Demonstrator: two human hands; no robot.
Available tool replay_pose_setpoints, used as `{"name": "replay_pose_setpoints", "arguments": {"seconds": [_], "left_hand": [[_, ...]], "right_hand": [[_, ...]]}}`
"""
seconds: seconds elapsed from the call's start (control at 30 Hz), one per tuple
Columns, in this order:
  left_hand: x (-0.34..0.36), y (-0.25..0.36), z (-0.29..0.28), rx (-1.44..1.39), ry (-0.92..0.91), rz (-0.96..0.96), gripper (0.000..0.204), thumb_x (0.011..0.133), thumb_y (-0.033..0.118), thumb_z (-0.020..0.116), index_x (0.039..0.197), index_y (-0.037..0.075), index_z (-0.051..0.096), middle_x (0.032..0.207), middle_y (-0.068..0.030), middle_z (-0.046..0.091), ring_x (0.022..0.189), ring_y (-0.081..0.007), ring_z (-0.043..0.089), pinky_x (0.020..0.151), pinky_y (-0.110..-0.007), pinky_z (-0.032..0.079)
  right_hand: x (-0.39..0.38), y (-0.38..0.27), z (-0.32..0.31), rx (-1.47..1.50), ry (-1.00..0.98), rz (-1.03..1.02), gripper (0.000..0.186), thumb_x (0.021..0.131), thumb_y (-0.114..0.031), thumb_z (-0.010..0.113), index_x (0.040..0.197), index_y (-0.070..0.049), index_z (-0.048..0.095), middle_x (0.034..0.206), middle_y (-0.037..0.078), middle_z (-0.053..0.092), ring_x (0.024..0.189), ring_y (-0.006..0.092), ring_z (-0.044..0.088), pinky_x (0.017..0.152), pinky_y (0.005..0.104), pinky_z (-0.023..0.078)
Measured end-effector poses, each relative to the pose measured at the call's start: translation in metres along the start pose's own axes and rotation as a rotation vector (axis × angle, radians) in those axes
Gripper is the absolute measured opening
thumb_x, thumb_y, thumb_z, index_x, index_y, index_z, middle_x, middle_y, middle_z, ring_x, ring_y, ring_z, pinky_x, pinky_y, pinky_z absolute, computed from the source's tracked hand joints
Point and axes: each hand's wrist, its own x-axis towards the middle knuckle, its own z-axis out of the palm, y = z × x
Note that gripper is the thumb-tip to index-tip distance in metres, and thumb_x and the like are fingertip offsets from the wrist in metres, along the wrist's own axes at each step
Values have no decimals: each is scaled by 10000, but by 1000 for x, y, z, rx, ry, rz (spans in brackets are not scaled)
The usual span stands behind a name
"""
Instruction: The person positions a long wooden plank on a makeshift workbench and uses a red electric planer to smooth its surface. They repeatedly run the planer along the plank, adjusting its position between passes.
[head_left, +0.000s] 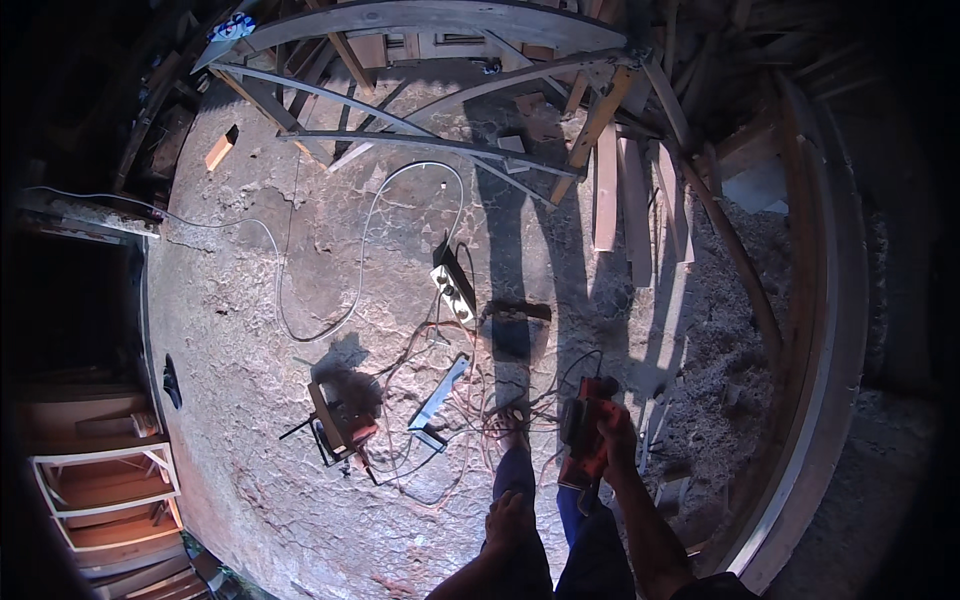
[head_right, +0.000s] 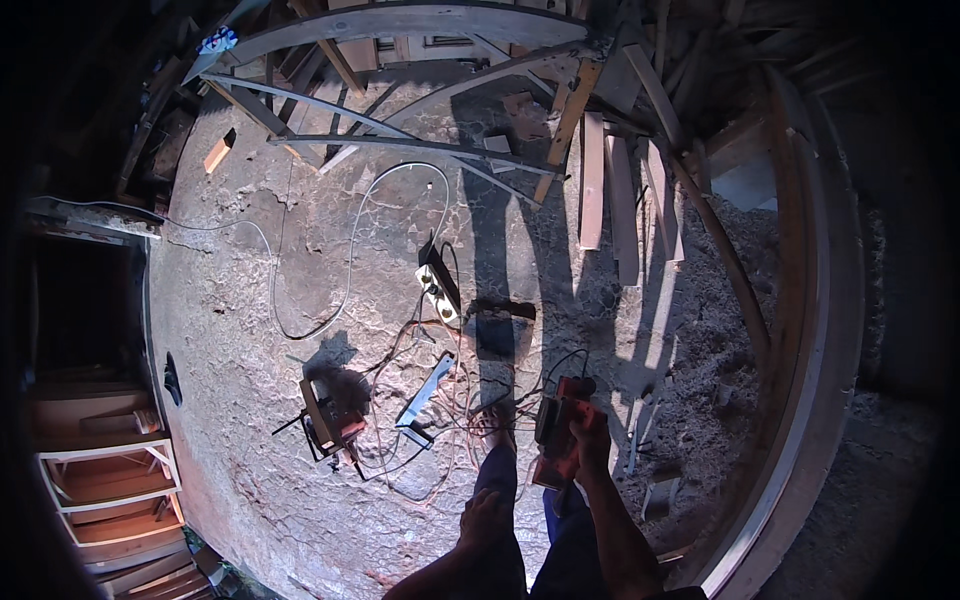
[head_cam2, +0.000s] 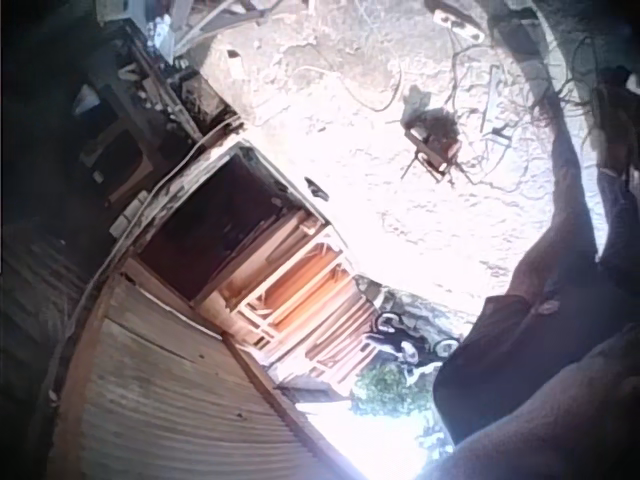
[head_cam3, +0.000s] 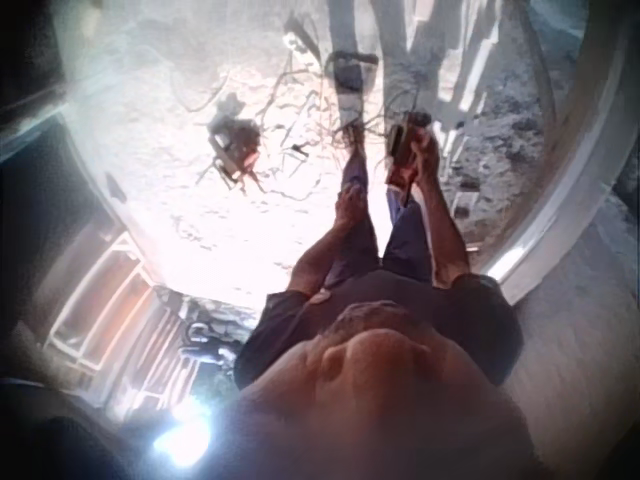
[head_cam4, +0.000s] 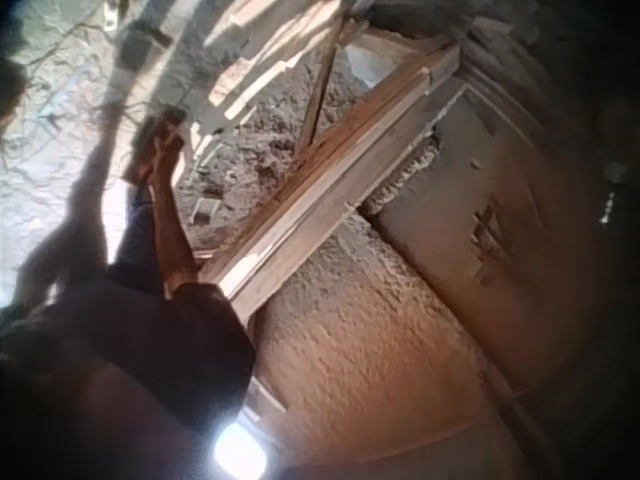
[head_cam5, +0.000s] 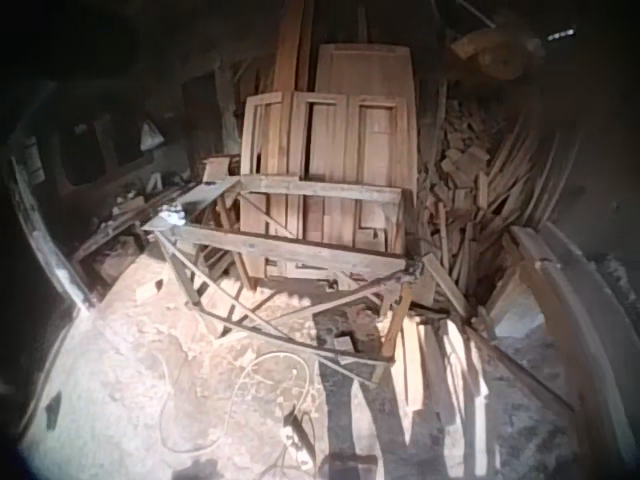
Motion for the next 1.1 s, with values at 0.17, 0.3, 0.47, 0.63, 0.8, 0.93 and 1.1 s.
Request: {"name": "replay_pose_setpoints", "arguments": {"seconds": [0.17, 0.3, 0.47, 0.63, 0.8, 0.93, 1.1], "left_hand": [[-18, 4, -8, 60, -52, 142, 426, 914, 292, 639, 1316, 155, 613, 1397, -136, 577, 1279, -432, 534, 1003, -556, 500], [-43, 16, -11, 147, -166, 274, 549, 908, 265, 634, 1431, 143, 524, 1449, -171, 541, 1338, -445, 490, 1072, -544, 454], [-83, 70, 7, 314, -370, 669, 920, 816, 318, 781, 1580, 164, 292, 1579, -192, 386, 1458, -392, 371, 1156, -517, 375], [-128, 91, 83, 455, -605, 1022, 567, 821, 390, 747, 1275, 65, 647, 1357, -209, 595, 1318, -386, 532, 1075, -488, 456], [-171, 108, 108, 418, -528, 795, 403, 928, 438, 619, 1161, 118, 696, 1073, -172, 725, 1019, -379, 699, 915, -463, 546], [-176, 128, 90, 219, -268, 600, 430, 915, 432, 645, 1212, 123, 686, 1192, -179, 699, 1119, -384, 660, 969, -474, 521], [-219, 134, 170, 31, -506, 1031, 553, 841, 269, 744, 1361, 129, 616, 1316, -203, 644, 1219, -384, 604, 1040, -496, 480]], "right_hand": [[-115, -61, -64, 48, 15, -8, 497, 890, -38, 641, 1359, -127, 505, 1013, 54, 645, 597, 125, 617, 516, 280, 543], [-195, -88, -113, 58, -25, 71, 563, 868, -5, 613, 1399, -137, 484, 1079, 76, 641, 598, 133, 618, 517, 292, 549], [-280, -87, -154, 113, 15, -103, 581, 860, 8, 637, 1409, -136, 511, 1153, 85, 636, 671, 126, 650, 542, 285, 549], [-346, -103, -204, 330, 15, -90, 360, 873, -55, 662, 1229, -68, 609, 952, 57, 676, 689, 128, 654, 576, 258, 533], [-404, -121, -269, 449, 79, -202, 121, 890, -107, 659, 992, -42, 648, 684, 27, 605, 590, 134, 606, 546, 283, 472], [-427, -118, -335, 385, 67, -272, 238, 883, -95, 651, 1110, -33, 615, 695, 8, 575, 572, 115, 570, 512, 283, 447], [-413, -146, -354, 481, 61, -387, 282, 923, -103, 645, 1189, -21, 598, 684, 11, 562, 521, 100, 538, 468, 276, 463]]}}
